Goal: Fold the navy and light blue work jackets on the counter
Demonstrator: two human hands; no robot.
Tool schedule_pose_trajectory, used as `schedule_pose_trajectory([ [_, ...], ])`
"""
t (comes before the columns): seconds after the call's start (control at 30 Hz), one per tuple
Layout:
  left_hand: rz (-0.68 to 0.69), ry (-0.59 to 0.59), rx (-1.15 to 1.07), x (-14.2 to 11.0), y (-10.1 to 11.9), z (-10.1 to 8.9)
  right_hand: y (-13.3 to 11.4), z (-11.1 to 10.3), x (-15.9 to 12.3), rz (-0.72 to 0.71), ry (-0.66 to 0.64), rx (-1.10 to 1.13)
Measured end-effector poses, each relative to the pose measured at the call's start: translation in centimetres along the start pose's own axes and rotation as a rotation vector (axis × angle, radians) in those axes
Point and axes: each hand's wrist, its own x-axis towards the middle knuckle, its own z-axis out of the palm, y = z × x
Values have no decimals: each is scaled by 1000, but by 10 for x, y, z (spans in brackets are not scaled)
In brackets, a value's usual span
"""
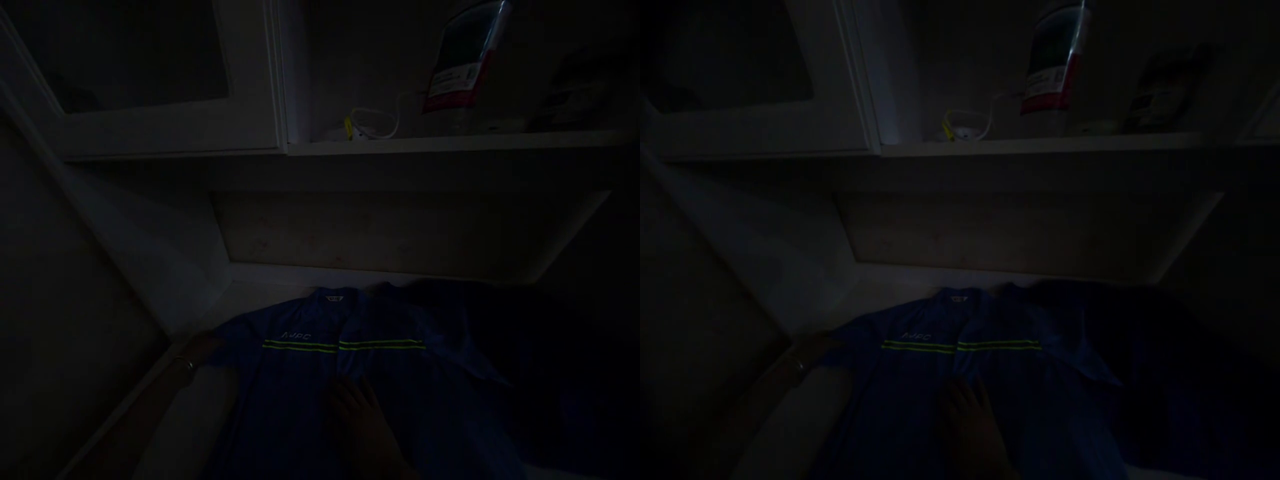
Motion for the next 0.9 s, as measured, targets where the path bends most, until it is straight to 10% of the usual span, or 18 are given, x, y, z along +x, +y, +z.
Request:
schedule_pose_trajectory([
  [0.17,259,-26,-152,-16,51,5,-4,-7,0,13,18,0],
  [0.37,811,-326,-160,-69,113,50,-4,-11,-1,17,6,23],
  [0.63,521,-76,333,-47,90,135,-7,-9,-4,105,107,366],
  [0.8,667,-51,447,-42,66,146,67,-48,-35,494,659,1089],
  [0.9,675,-32,437,-44,66,138,128,-99,-75,699,1067,939],
])
